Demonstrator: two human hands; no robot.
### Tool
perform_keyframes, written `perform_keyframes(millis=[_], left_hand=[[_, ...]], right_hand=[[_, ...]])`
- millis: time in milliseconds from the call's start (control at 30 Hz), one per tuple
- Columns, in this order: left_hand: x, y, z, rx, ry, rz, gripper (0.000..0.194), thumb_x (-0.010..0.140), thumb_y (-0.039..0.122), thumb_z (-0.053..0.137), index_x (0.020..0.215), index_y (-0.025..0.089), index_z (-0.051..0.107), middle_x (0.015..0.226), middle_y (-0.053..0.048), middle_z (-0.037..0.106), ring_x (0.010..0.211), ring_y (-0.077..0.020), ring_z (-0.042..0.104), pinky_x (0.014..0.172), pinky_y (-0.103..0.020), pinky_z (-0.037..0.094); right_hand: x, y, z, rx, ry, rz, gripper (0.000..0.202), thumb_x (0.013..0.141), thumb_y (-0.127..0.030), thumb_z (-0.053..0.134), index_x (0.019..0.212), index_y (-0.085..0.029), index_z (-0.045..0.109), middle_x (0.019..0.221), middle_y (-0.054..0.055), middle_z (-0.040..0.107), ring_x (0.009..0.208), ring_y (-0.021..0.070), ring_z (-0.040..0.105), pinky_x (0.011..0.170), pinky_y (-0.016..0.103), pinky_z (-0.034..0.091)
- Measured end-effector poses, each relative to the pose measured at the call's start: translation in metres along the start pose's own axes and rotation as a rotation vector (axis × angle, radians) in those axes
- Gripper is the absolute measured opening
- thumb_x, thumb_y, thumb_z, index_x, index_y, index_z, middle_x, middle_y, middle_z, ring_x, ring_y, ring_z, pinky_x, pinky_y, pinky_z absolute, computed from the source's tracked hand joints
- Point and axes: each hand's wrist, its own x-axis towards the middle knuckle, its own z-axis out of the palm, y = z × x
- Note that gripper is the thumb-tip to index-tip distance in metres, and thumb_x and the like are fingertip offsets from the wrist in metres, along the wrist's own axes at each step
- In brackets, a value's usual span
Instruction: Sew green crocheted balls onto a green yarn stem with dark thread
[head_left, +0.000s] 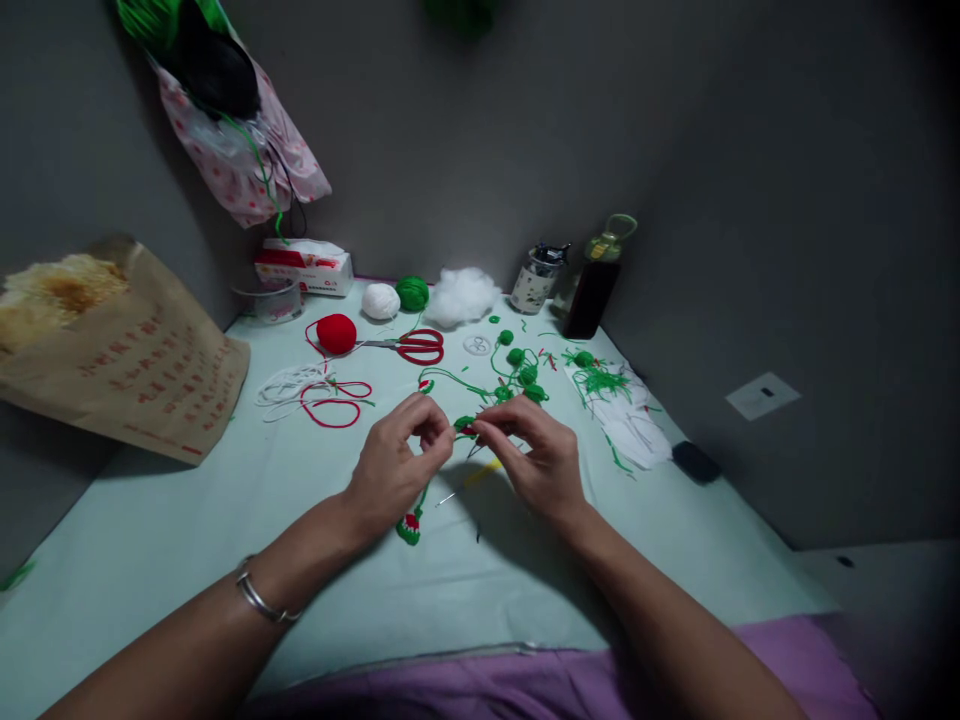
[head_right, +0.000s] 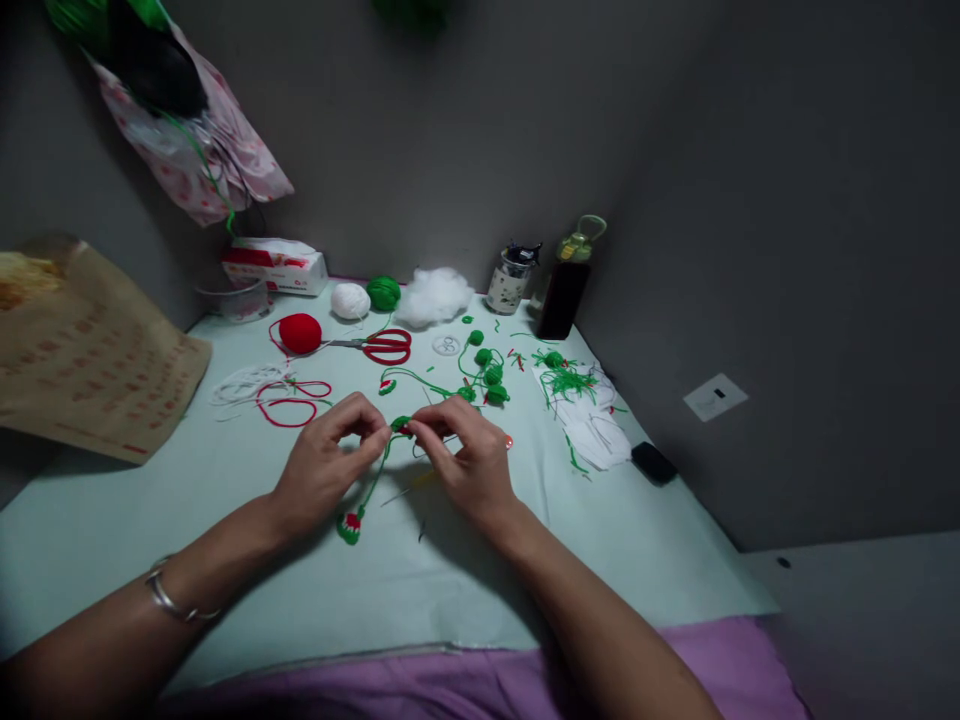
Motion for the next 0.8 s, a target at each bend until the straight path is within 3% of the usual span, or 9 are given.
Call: perform_keyframes(millis=[100,200,400,667,800], left_hand=[[0.0007,-0.0004,-0.0019,-0.164,-0.047,-0.116,0.008,0.089,0.025,0.059,0.085,0.019,0.062,0.085,-0.001,0.062,0.077,-0.0145,0.058,0.073,-0.029,0.046],[0.0026,0.0011,-0.0036,-0.325,-0.128,-0.194,0.016,0.088,0.024,0.059,0.102,0.019,0.066,0.098,-0.004,0.067,0.084,-0.0160,0.064,0.080,-0.031,0.049],[0.0064,0.0024,-0.0051,-0.462,-0.102,-0.302,0.016,0.084,0.027,0.068,0.098,0.018,0.068,0.096,-0.004,0.068,0.086,-0.0175,0.067,0.084,-0.032,0.052],[0.0074,-0.0029,-0.0034,-0.348,-0.019,-0.192,0.009,0.080,0.022,0.073,0.082,0.019,0.064,0.082,0.002,0.064,0.079,-0.0128,0.060,0.075,-0.025,0.048],[0.0056,-0.0008,-0.0047,-0.291,-0.016,-0.149,0.007,0.083,0.024,0.070,0.082,0.020,0.065,0.081,0.001,0.063,0.077,-0.0133,0.059,0.073,-0.026,0.047]], right_hand=[[0.0010,0.0014,-0.0014,0.136,0.015,0.124,0.003,0.090,-0.021,0.067,0.087,-0.019,0.068,0.081,0.001,0.065,0.066,0.0113,0.065,0.062,0.026,0.054],[0.0016,0.0037,-0.0020,0.180,0.016,0.173,0.005,0.089,-0.024,0.068,0.086,-0.019,0.068,0.081,0.001,0.065,0.066,0.0113,0.065,0.063,0.026,0.055],[0.0010,0.0065,-0.0012,0.217,0.045,0.205,0.006,0.088,-0.025,0.069,0.086,-0.019,0.069,0.080,0.001,0.065,0.068,0.0122,0.066,0.066,0.027,0.056],[0.0047,0.0044,-0.0021,0.042,-0.163,0.082,0.006,0.088,-0.018,0.068,0.092,-0.021,0.071,0.084,0.003,0.065,0.075,0.0137,0.062,0.066,0.026,0.052],[0.0041,0.0034,-0.0038,-0.002,-0.107,-0.001,0.009,0.088,-0.014,0.067,0.093,-0.021,0.070,0.087,0.003,0.066,0.081,0.0144,0.063,0.071,0.027,0.054]])
